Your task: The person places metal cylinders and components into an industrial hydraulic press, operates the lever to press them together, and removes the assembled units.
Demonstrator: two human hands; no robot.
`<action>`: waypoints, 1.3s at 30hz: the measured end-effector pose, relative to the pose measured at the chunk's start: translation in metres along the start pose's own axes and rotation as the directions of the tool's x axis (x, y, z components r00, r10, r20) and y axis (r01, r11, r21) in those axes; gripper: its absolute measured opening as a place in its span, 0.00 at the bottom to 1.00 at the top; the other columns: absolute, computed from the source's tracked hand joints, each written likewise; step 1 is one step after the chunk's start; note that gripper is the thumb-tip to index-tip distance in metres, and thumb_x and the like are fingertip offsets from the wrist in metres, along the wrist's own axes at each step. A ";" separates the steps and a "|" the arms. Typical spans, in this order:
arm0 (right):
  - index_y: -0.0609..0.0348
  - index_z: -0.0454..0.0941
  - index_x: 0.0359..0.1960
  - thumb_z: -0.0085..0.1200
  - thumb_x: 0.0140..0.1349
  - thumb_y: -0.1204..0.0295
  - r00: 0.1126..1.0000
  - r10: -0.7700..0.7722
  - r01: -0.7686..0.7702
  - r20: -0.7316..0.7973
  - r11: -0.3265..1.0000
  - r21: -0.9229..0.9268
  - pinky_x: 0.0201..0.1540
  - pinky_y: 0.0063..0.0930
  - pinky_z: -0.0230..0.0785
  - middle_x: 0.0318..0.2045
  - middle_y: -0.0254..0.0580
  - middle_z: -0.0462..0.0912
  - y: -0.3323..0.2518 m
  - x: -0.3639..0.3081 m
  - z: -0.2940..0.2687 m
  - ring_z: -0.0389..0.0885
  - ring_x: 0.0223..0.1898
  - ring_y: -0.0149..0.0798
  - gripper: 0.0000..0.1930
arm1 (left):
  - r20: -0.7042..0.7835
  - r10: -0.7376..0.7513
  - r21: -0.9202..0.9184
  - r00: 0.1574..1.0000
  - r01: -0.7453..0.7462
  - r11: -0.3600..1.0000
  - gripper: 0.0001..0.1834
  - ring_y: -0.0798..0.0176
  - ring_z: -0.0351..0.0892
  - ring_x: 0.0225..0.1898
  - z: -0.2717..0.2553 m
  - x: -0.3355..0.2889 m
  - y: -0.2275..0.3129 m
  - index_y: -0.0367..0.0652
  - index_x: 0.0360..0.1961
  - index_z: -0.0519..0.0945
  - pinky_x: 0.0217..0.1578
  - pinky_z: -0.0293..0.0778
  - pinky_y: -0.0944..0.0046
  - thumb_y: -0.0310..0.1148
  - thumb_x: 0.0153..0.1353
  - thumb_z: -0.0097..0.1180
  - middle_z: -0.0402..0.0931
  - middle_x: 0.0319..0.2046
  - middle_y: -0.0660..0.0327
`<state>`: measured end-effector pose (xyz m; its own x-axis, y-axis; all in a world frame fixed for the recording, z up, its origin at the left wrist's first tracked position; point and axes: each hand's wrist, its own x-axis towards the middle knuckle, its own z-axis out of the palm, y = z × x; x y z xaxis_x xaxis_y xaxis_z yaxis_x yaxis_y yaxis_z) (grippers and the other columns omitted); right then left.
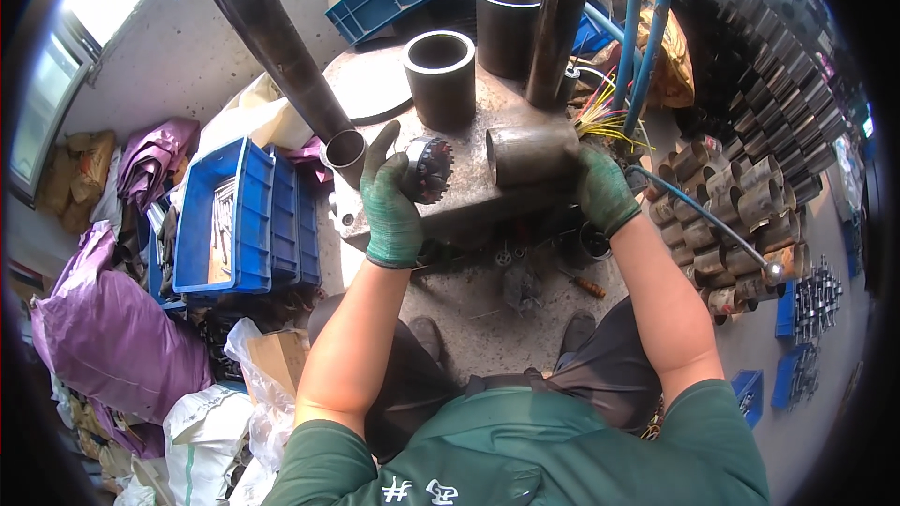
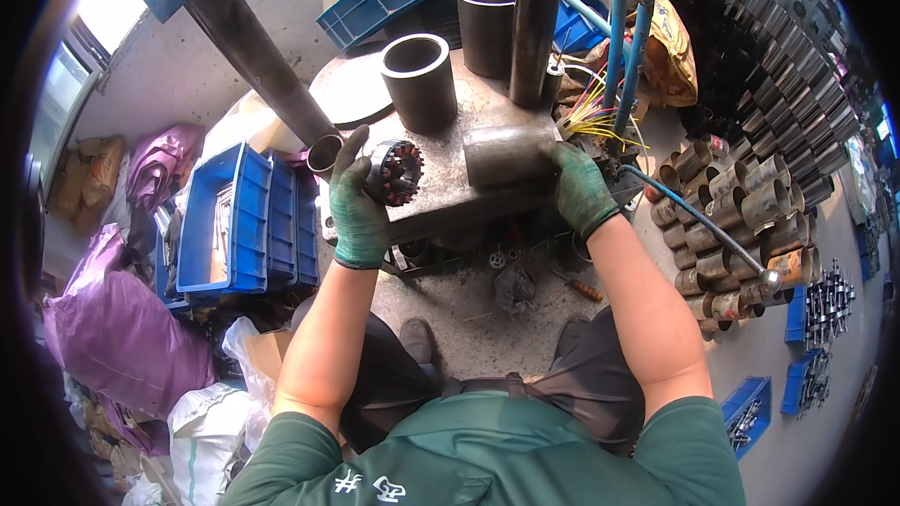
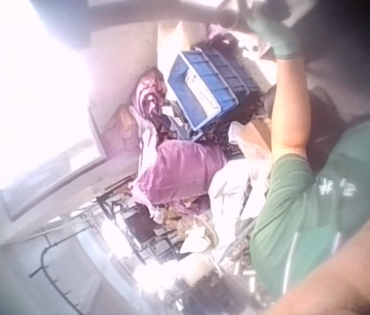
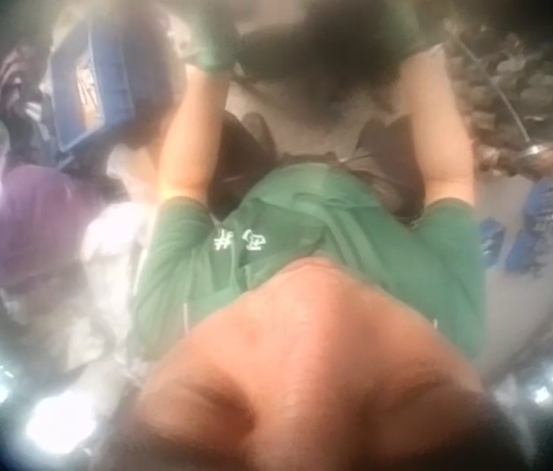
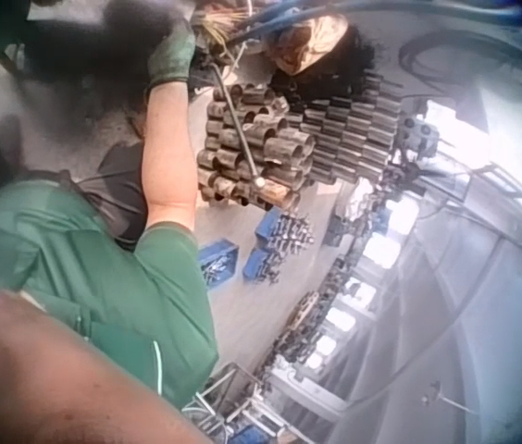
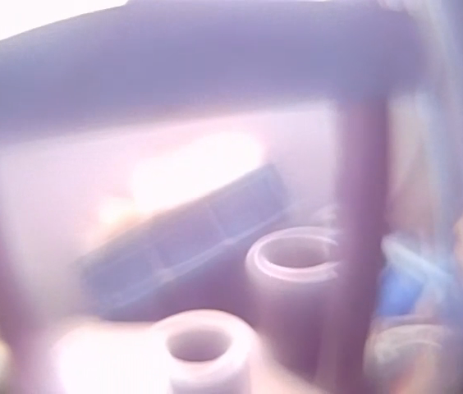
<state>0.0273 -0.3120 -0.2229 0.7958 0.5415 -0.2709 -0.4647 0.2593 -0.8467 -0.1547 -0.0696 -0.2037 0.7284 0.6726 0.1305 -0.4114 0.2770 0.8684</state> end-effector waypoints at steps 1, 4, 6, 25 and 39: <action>0.62 0.80 0.61 0.58 0.72 0.66 0.998 0.036 -0.034 -0.043 0.999 0.033 0.69 0.38 0.69 0.57 0.43 0.85 -0.001 0.000 0.003 0.80 0.59 0.42 0.19 | -0.018 -0.003 -0.020 1.000 0.002 1.000 0.31 0.60 0.86 0.33 -0.001 -0.001 0.003 0.36 0.74 0.66 0.31 0.83 0.64 0.33 0.72 0.46 0.83 0.41 0.49; 0.62 0.81 0.60 0.58 0.72 0.65 0.985 0.005 -0.008 -0.172 1.000 -0.012 0.66 0.37 0.72 0.56 0.44 0.86 0.001 0.010 -0.003 0.82 0.57 0.40 0.19 | -0.013 -0.078 -0.198 0.997 0.074 0.977 0.31 0.43 0.85 0.55 -0.001 -0.003 0.007 0.33 0.72 0.69 0.58 0.84 0.42 0.42 0.75 0.47 0.81 0.56 0.42; 0.62 0.82 0.58 0.60 0.72 0.64 0.978 -0.103 0.087 -0.180 0.992 -0.094 0.61 0.33 0.73 0.52 0.42 0.86 0.000 0.005 -0.005 0.81 0.54 0.37 0.19 | 0.005 -0.114 -0.245 0.994 0.111 0.963 0.30 0.43 0.86 0.54 0.005 -0.008 0.016 0.34 0.72 0.69 0.57 0.85 0.43 0.41 0.75 0.43 0.81 0.55 0.40; 0.59 0.75 0.68 0.61 0.68 0.77 0.675 -0.569 0.681 0.470 0.237 -0.693 0.51 0.29 0.83 0.69 0.46 0.78 -0.032 -0.026 0.013 0.86 0.56 0.38 0.26 | 0.207 0.221 0.150 0.953 -0.254 0.956 0.44 0.51 0.87 0.52 0.005 -0.028 0.015 0.26 0.73 0.67 0.56 0.84 0.50 0.57 0.72 0.49 0.82 0.53 0.46; 0.55 0.78 0.54 0.53 0.76 0.54 0.775 0.484 -0.430 0.407 0.875 -0.221 0.27 0.20 0.67 0.34 0.36 0.81 0.000 -0.110 0.054 0.76 0.26 0.30 0.19 | 0.886 0.296 0.211 0.357 -0.878 0.429 0.40 0.53 0.84 0.32 0.027 -0.055 0.021 0.43 0.62 0.81 0.53 0.79 0.49 0.31 0.40 0.71 0.82 0.33 0.63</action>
<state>-0.0817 -0.3281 -0.1682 0.2340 0.8705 -0.4329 -0.6632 -0.1827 -0.7258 -0.1884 -0.1199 -0.1798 0.6237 -0.2861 0.7274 -0.7010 -0.6165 0.3586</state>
